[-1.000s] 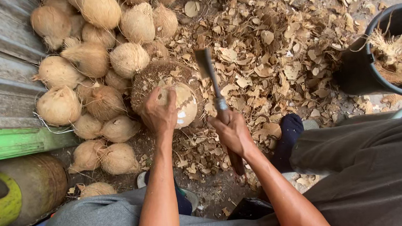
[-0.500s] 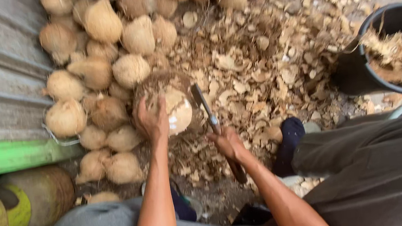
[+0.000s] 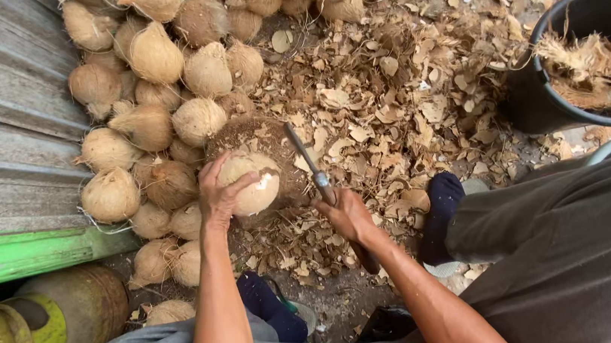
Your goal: The person sits on the ground and uses a curved blade to peel the husk off a coconut. They rotate the coconut in their left hand while striking and scraping away the husk with the tool in their right hand. Shredded husk accumulates on the ground around them.
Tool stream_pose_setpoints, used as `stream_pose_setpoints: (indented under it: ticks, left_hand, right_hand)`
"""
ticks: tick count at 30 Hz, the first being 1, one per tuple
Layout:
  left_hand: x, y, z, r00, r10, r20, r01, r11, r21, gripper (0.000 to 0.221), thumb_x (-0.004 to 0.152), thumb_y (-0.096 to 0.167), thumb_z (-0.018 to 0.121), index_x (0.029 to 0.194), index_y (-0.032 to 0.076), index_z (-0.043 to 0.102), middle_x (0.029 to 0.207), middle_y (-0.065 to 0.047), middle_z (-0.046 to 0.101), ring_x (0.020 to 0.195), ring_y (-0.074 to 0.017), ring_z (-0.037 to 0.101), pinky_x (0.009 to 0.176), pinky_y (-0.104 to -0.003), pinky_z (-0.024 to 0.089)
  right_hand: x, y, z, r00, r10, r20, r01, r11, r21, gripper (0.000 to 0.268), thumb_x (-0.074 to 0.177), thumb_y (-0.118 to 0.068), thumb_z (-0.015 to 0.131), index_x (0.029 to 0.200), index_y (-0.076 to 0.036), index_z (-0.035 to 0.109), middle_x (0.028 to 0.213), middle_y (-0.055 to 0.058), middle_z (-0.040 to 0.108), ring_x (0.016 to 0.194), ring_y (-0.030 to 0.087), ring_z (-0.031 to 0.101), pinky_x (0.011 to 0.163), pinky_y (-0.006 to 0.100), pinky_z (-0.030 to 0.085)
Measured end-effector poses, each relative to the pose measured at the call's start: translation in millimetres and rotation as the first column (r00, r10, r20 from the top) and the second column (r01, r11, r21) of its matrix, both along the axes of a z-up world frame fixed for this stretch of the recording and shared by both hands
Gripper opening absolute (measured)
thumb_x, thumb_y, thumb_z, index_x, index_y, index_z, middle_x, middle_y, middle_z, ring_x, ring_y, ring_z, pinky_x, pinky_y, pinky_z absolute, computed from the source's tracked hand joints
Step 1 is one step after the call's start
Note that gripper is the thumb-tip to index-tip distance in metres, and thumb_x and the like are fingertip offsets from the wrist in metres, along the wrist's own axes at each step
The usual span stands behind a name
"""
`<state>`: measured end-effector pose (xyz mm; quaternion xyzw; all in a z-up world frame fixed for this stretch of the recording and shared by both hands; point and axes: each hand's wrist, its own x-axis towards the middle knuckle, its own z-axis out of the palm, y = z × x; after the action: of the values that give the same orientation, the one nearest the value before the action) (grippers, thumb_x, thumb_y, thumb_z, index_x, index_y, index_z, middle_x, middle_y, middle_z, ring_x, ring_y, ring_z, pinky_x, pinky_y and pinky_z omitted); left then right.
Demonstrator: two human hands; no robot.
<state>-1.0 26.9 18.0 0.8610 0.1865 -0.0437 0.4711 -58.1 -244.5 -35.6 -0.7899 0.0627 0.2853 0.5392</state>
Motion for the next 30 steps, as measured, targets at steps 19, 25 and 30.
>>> stream_pose_setpoints:
  ticks: [19,25,30]
  left_hand:
    - [32.1,-23.4,-2.8,0.897,0.420,-0.142,-0.392,0.901,0.187,0.039,0.094,0.053,0.060,0.106,0.019,0.075,0.102,-0.007,0.072,0.084,-0.0234,0.066,0.075,-0.043,0.050]
    - [30.8,-27.3,2.1,0.919,0.380,-0.103,-0.361,0.918,0.167,0.043,0.095,0.050,0.061,0.096,0.010,0.075,0.097,-0.010,0.075,0.082,-0.0257,0.066,0.079,-0.041,0.050]
    - [29.7,-25.9,-13.0,0.907,0.420,-0.034,-0.412,0.900,0.143,0.036,0.092,0.048,0.063,0.098,0.015,0.076,0.102,-0.007,0.071,0.084,-0.0218,0.065,0.077,-0.042,0.049]
  right_hand:
    - [-2.2,46.6,2.4,0.952,-0.118,0.282,0.055,0.973,0.224,0.037,0.100,-0.044,0.053,0.081,-0.013,0.057,0.059,-0.004,0.053,0.041,0.007,0.040,0.033,0.030,0.034]
    - [8.1,47.7,-3.0,0.940,-0.023,0.339,-0.042,0.983,0.181,0.036,0.100,-0.047,0.056,0.084,-0.014,0.056,0.059,-0.003,0.046,0.043,0.006,0.039,0.036,0.026,0.038]
    - [-2.8,46.1,-7.9,0.944,-0.039,0.327,0.023,0.998,0.052,0.035,0.103,-0.039,0.059,0.081,-0.012,0.057,0.056,-0.001,0.045,0.041,0.008,0.032,0.033,0.028,0.031]
